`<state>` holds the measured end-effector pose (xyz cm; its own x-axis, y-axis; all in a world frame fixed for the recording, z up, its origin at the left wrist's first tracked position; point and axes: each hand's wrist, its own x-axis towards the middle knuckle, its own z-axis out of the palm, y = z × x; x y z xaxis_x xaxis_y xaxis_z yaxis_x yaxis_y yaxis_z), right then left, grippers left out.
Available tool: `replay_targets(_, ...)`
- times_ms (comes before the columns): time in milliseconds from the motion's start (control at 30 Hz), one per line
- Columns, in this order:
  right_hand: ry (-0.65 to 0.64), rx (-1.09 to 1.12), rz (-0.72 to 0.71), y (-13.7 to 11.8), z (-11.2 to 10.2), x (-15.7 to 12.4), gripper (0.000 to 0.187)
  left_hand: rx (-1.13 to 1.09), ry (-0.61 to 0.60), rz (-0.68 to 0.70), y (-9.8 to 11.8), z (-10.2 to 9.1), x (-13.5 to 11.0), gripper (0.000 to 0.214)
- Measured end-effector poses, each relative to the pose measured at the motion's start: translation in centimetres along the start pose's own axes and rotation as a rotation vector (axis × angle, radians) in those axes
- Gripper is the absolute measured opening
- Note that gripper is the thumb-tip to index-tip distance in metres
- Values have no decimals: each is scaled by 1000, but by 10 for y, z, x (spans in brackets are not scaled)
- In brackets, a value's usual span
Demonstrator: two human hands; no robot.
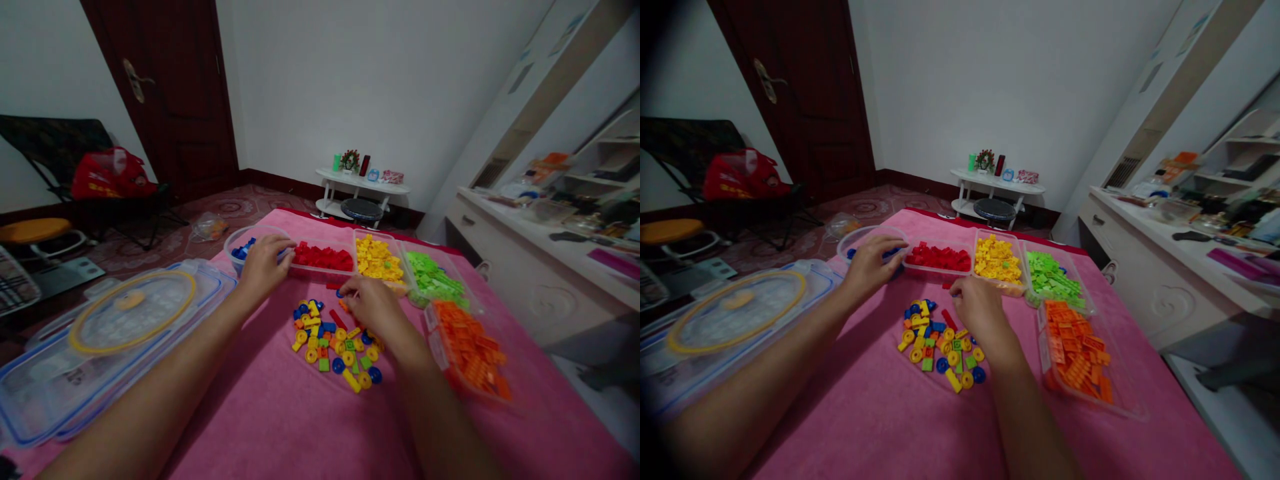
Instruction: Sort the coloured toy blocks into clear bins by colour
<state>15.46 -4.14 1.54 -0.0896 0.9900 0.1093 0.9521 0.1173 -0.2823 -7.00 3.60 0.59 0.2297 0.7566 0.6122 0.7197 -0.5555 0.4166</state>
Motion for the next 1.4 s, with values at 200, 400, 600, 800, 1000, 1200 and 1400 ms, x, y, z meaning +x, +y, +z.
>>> replay_targets(200,-215,-191,-31,-13,29,-4,31,-216,-519,48,26,24,-18,24)
replay_targets(400,-160,-182,93,1,15,-2,35,-218,-579,239,36,46,-36,37)
replay_targets(600,-55,-113,144,21,11,2,31,-3,-525,206,49,63,-37,40)
replay_targets(800,-29,-84,131,20,17,4,30,-143,-510,71,42,68,-34,30)
replay_targets(1000,57,-27,115,15,28,8,34,-125,-457,127,37,71,-36,34)
replay_targets(1200,37,-36,120,18,29,8,32,-244,-506,79,38,73,-36,35)
replay_targets(1400,58,-90,46,8,34,7,34,-423,-612,1,34,76,-38,35)
